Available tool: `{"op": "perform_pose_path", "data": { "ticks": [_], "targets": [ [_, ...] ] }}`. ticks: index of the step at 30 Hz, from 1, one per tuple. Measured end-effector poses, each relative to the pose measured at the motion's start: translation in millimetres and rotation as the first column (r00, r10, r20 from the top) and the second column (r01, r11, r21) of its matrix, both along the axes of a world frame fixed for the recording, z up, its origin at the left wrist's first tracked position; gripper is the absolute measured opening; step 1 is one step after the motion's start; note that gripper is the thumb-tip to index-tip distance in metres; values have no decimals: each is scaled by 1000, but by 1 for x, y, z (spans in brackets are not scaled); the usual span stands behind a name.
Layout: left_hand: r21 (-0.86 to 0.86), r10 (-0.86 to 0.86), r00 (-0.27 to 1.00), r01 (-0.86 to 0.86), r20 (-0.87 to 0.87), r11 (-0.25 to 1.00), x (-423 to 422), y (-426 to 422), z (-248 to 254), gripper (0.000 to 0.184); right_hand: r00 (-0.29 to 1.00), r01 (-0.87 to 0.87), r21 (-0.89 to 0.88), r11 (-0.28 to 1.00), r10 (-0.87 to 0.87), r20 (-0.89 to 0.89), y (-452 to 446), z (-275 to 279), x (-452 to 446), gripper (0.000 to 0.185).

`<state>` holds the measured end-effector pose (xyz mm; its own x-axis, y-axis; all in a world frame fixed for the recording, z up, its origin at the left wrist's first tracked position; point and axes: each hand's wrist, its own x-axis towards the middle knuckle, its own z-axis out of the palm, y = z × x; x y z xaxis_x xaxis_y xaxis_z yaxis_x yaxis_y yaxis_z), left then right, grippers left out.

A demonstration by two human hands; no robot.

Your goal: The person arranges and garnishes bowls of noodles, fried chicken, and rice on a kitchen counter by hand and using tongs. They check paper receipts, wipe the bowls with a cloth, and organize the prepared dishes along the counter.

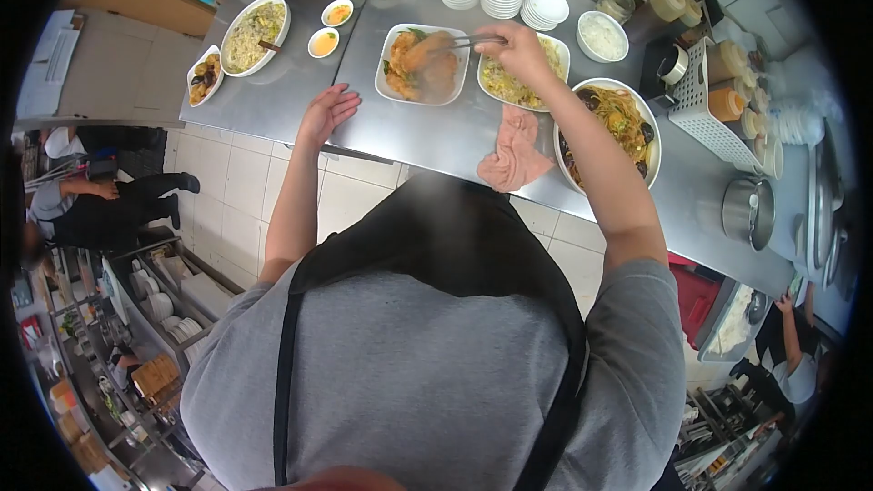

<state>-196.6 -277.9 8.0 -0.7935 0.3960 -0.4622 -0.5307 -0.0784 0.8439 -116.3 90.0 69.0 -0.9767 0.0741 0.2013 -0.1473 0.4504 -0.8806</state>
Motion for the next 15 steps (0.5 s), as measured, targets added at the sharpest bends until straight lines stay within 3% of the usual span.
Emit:
{"op": "perform_pose_path", "data": {
  "ticks": [5, 7, 8, 10, 11, 13, 15],
  "targets": [
    [-2, -6, 1000, 6, -6, 1000, 0, 0, -1, 33, 994, -78, 170, 982, 90, -59, -25, 39, 5, 25],
    [-5, -3, 1000, 3, -2, 1000, 0, 0, -1, 33, 979, -53, 454, 889, 136, -151, -35, 61, 3, 21],
    [2, -5, 1000, 5, -5, 1000, -1, -1, -3, 33, 979, -52, 454, 889, 135, -151, -40, 69, 0, 21],
    [10, -10, 1000, 10, -8, 1000, -1, 0, -2, 33, 949, -40, 670, 741, 238, -207, -50, 83, -7, 20],
    [-1, 0, 1000, 0, -9, 1000, 1, 2, 2, 33, 950, -39, 671, 741, 236, -206, -57, 94, -12, 20],
    [-10, 9, 1000, -9, -11, 1000, 3, 3, 4, 34, 984, -177, 745, 643, 98, 149, -69, 112, -23, 21],
    [-1, 14, 1000, -14, -24, 1000, 2, 1, 3, 34, 976, -210, 745, 633, 84, 203, -72, 111, -42, 23]
  ]
}}
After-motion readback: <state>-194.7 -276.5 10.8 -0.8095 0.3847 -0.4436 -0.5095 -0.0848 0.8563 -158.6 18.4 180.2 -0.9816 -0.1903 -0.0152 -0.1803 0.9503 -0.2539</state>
